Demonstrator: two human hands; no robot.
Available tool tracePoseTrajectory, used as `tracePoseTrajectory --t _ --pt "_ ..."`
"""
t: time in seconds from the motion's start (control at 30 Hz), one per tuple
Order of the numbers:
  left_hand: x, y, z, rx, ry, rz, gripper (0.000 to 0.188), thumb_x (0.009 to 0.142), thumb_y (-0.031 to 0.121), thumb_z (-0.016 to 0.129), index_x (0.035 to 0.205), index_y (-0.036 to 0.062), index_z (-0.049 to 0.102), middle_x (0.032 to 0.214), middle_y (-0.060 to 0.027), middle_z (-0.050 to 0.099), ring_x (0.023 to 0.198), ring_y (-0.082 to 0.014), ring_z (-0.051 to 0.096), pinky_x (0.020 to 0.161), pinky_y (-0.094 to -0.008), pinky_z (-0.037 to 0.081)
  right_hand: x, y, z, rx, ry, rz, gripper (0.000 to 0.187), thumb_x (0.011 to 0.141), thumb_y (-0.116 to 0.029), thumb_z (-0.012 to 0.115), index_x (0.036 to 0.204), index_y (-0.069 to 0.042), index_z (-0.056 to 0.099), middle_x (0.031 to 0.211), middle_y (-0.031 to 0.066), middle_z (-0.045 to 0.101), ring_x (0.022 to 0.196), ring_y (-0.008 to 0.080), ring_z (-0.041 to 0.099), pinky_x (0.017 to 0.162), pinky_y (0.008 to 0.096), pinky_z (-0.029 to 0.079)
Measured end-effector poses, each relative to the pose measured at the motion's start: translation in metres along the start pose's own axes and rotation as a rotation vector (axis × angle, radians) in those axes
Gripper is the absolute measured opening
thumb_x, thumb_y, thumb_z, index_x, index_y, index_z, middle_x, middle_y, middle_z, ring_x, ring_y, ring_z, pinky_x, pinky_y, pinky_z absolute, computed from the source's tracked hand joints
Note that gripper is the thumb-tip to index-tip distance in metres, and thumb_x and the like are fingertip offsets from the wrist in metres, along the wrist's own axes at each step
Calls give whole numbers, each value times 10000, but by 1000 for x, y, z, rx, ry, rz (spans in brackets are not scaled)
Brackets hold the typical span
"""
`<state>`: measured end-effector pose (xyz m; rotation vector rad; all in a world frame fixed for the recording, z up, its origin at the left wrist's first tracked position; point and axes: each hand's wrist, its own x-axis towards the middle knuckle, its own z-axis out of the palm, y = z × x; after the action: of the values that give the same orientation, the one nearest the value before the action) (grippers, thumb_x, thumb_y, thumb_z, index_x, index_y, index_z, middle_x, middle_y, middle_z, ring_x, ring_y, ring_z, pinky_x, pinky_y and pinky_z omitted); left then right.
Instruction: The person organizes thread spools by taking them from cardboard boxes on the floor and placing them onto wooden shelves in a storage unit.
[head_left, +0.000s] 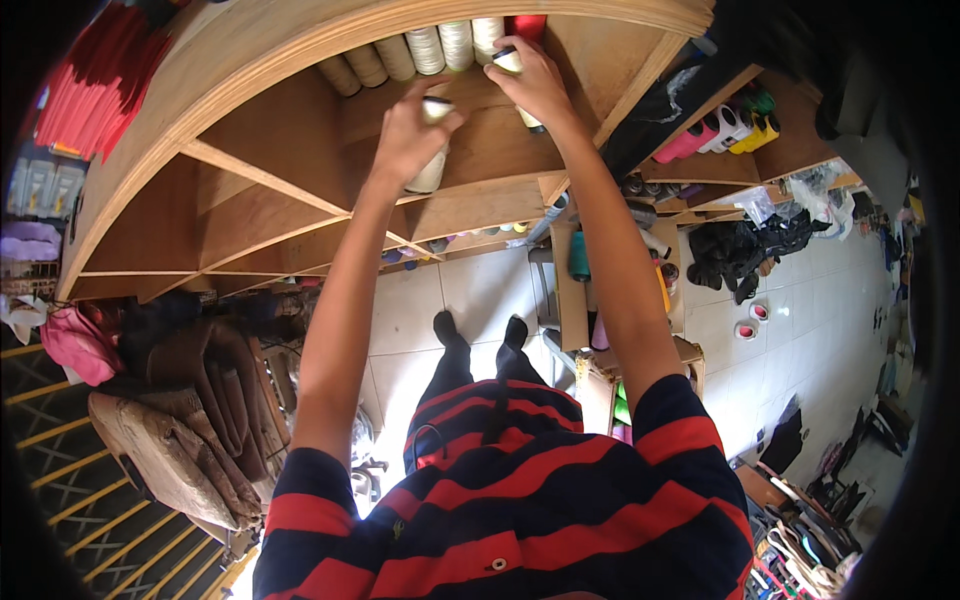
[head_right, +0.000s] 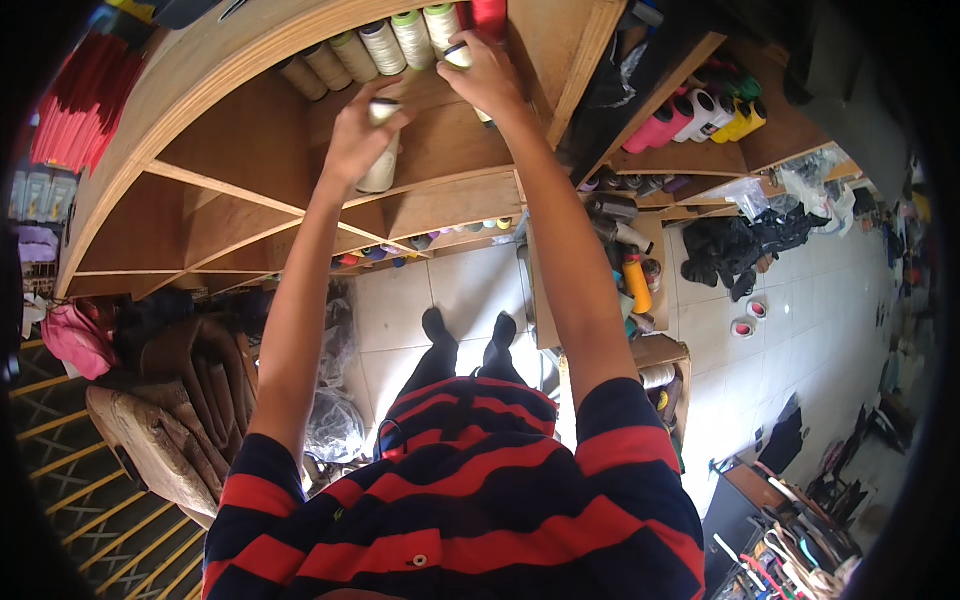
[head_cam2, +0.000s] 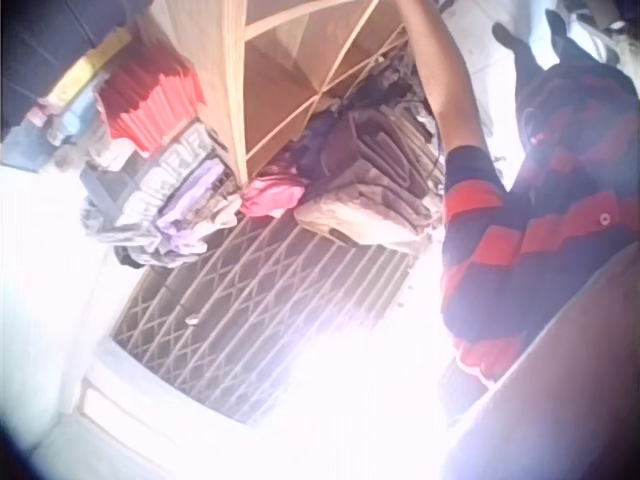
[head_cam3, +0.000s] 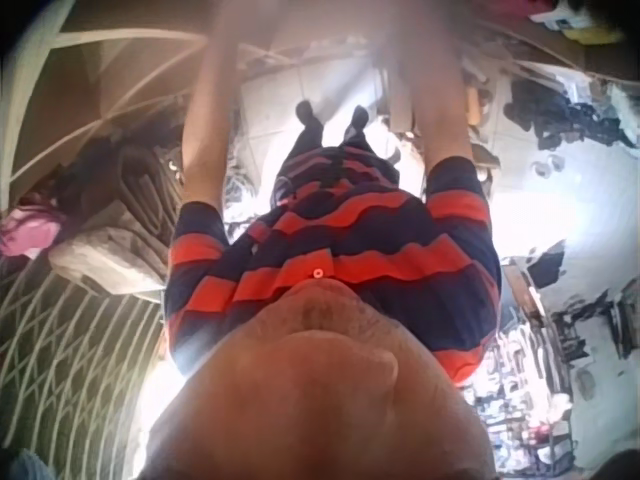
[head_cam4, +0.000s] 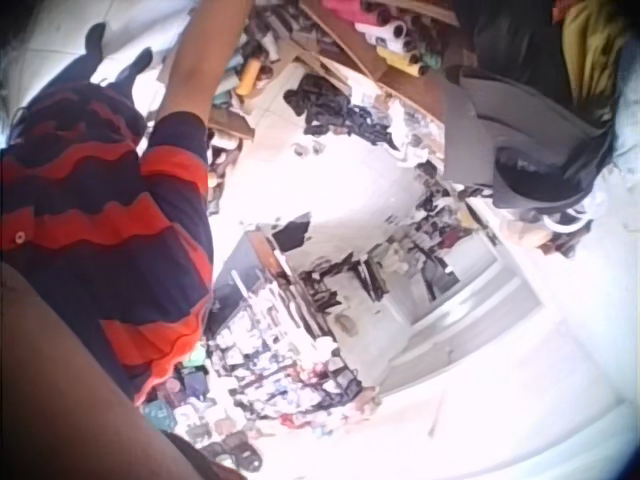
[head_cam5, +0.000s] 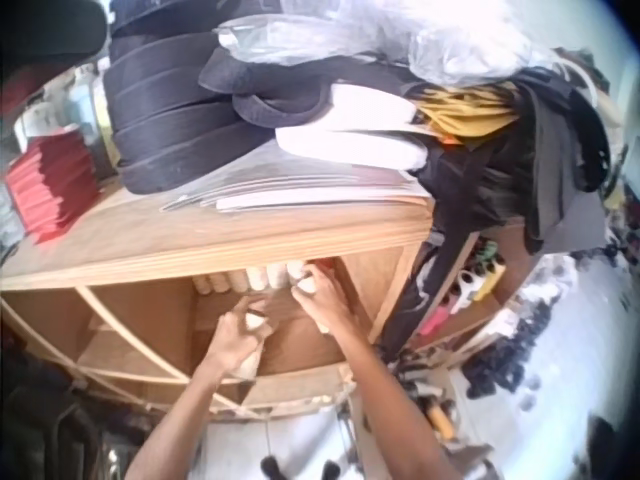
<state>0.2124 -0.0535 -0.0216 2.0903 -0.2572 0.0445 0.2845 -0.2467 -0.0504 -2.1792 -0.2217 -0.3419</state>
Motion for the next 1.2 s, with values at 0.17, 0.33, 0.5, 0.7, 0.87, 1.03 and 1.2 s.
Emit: tracePoseTrajectory --t 0.17,0.33,0.5,0.7,0.87,1.03,1.2 --pt "24 -3 6 267 -40 66 650 786 353 670 1333 70 463 856 -198 677 851 -288 670 862 -401 477 3 -9 2 -38 -57 93 476 758 -328 673 1172 -146 525 1130 101 636 1041 340 597 853 440 479" --pt "28 1 16 338 -175 -101 666 791 358 668 1345 68 440 979 -213 664 970 -293 643 902 -398 467 6 -1 -1 -48 -129 212 536 768 -365 671 1202 -105 496 1037 150 664 971 338 629 815 438 495" --pt "27 -6 15 343 -213 -136 674 792 366 667 1349 68 432 1051 -213 649 1057 -312 604 938 -398 440 4 -1 -3 87 -173 253 536 798 -371 671 1178 -42 484 872 121 642 689 219 622 617 344 503" --pt "26 -1 19 362 -231 -97 658 795 376 650 1348 87 440 1113 -214 632 1117 -330 572 975 -406 416 15 23 10 21 -134 168 685 762 -408 678 1294 -38 456 1040 196 655 999 295 626 876 394 471" --pt "25 3 18 380 -254 -160 632 798 376 638 1338 104 453 1130 -221 624 1138 -337 561 981 -416 413 16 17 3 113 -295 163 710 816 -293 664 1409 -47 361 826 93 608 517 158 585 491 291 493" --pt "24 2 20 385 -208 -109 559 803 358 643 1277 96 504 1100 -215 635 1082 -324 593 932 -410 445 17 3 -11 240 -459 313 784 820 -273 656 1453 -29 262 801 83 593 513 160 580 472 292 492" --pt "20 9 18 259 -131 -106 432 796 278 671 1159 69 564 1054 -188 652 977 -287 634 849 -369 472 0 0 -10 219 -204 301 700 833 -263 661 1398 -8 335 803 91 600 515 152 581 457 287 485"
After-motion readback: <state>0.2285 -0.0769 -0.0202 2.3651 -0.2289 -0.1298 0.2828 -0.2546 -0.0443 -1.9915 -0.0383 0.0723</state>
